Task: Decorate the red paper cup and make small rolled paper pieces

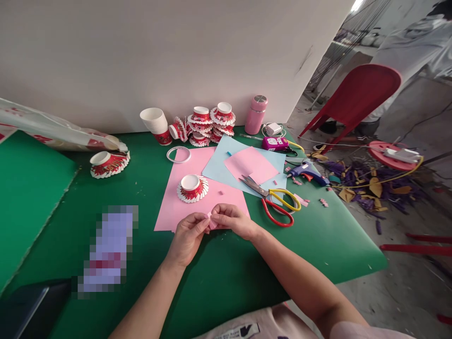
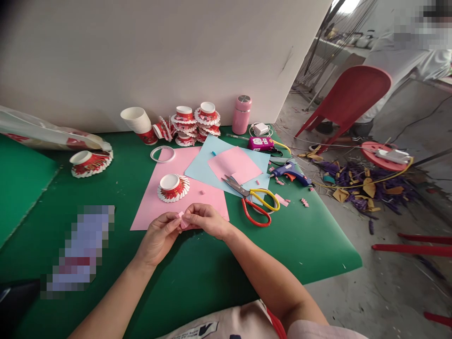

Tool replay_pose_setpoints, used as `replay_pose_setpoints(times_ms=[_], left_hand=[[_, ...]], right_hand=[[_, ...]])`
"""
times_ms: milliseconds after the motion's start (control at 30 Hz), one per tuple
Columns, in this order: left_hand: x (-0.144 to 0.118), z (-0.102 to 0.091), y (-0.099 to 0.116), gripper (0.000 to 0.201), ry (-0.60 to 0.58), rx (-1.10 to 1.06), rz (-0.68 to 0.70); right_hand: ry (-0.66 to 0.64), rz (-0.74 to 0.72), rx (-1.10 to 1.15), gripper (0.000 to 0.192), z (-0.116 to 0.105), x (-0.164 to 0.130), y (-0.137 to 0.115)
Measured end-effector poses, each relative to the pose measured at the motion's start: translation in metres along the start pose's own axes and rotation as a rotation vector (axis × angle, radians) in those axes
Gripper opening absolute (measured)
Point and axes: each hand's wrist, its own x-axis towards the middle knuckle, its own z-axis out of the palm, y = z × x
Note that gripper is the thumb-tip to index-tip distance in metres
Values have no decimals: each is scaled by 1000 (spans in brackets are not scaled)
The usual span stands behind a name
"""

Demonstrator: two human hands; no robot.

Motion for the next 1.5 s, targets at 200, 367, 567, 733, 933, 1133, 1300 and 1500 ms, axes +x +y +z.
replay_pose_setpoints(times_ms=[200,367,567,733,933,1133,1300,1500], left_hand=[[0,-1,0,17,-34,-31,-44],[0,-1,1,14,-91,-45,-35],[0,-4,0,12,-100,-27,4],[1,-4,-1,15,-75,-16,9],[1,-1,-2,18,-82,-25,22],[2,-1,-2,21,-86,-61,21],[3,-3,-3,25,-84,-69,-12],[4,-7,0,26,-135,-56,-35]], right_hand=[[-22,-49,-22,33,4,-1,0],[-18,-93,-81,33,6,-1,3],[29,-89,-115,38,9,-1,6],[23,-91,-114,39,9,0,9],[33,-108,-82,41,13,1,11],[55,-121,-6,41,16,3,17],[55,-120,16,40,19,3,21],[9,-238,-58,38,15,3,22]])
